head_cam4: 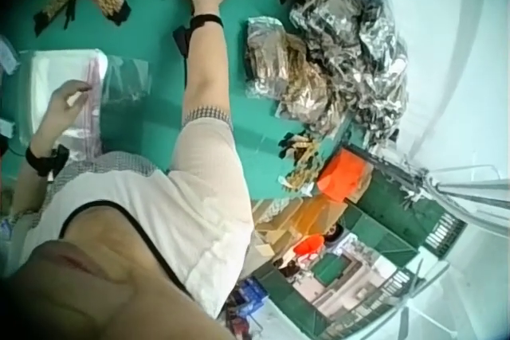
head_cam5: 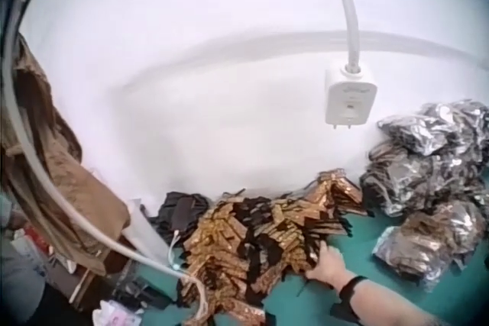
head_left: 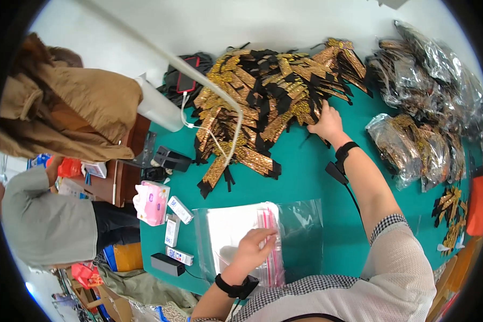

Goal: The recorder gathers decorative butterfly-shaped garment or shoe accessories, applies glue to one, and then packs a set into a plastic zip-top bag.

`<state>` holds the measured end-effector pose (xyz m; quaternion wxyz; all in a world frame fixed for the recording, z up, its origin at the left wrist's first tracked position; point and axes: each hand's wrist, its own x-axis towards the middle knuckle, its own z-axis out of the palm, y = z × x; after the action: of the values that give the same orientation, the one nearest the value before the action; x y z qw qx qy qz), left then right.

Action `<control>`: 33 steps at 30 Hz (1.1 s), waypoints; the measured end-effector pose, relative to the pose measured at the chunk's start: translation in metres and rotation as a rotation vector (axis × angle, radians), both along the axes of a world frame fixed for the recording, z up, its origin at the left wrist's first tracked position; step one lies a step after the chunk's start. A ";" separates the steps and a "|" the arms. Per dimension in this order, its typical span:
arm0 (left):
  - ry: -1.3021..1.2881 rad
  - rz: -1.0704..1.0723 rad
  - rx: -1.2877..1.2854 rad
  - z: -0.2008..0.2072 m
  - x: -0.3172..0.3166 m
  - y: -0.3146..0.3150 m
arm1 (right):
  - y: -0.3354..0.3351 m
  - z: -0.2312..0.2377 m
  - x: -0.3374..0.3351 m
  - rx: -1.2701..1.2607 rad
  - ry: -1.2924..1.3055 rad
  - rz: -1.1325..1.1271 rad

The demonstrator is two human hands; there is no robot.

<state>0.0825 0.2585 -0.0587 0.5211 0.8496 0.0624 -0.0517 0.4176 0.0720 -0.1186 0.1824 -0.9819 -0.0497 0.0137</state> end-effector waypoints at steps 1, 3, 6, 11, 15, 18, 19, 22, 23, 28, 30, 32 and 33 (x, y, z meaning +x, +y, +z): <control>0.005 -0.008 0.004 -0.001 -0.005 -0.001 | 0.006 0.002 -0.002 -0.004 0.028 0.018; -0.010 0.005 0.032 -0.001 -0.015 0.004 | 0.024 0.004 -0.007 -0.010 0.024 0.070; -0.077 -0.062 0.043 -0.008 -0.032 0.004 | 0.028 0.013 -0.015 0.067 -0.060 0.203; -0.126 -0.151 0.091 -0.026 -0.031 -0.013 | -0.023 -0.038 0.020 0.203 -0.148 0.149; -0.008 -0.125 0.074 -0.004 -0.044 -0.002 | -0.001 -0.054 0.026 0.084 -0.102 0.043; -0.008 -0.060 0.108 -0.012 -0.057 -0.001 | 0.015 -0.037 0.011 0.157 -0.035 0.007; -0.011 -0.034 0.099 -0.012 -0.061 -0.002 | 0.016 -0.035 0.012 0.157 -0.040 0.010; -0.018 -0.003 0.090 -0.011 -0.067 -0.007 | 0.014 -0.020 0.004 0.161 -0.035 0.009; -0.019 0.006 0.089 -0.010 -0.071 -0.010 | 0.012 -0.016 0.000 0.164 -0.022 0.010; 0.015 0.023 0.064 -0.010 -0.081 -0.015 | -0.001 -0.018 -0.017 0.228 0.017 0.014; 0.037 -0.008 0.034 -0.010 -0.081 -0.016 | -0.015 -0.041 -0.024 0.333 -0.035 -0.006; 0.142 -0.020 0.057 -0.004 -0.072 -0.014 | -0.018 -0.029 -0.051 0.345 -0.026 -0.074; 0.094 0.004 0.010 -0.011 -0.073 -0.011 | -0.014 -0.025 -0.059 0.365 -0.011 -0.093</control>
<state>0.0097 0.2472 -0.0697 0.5136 0.8487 0.0887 -0.0901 0.3582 0.0579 -0.1435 0.3578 -0.9337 -0.0070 -0.0092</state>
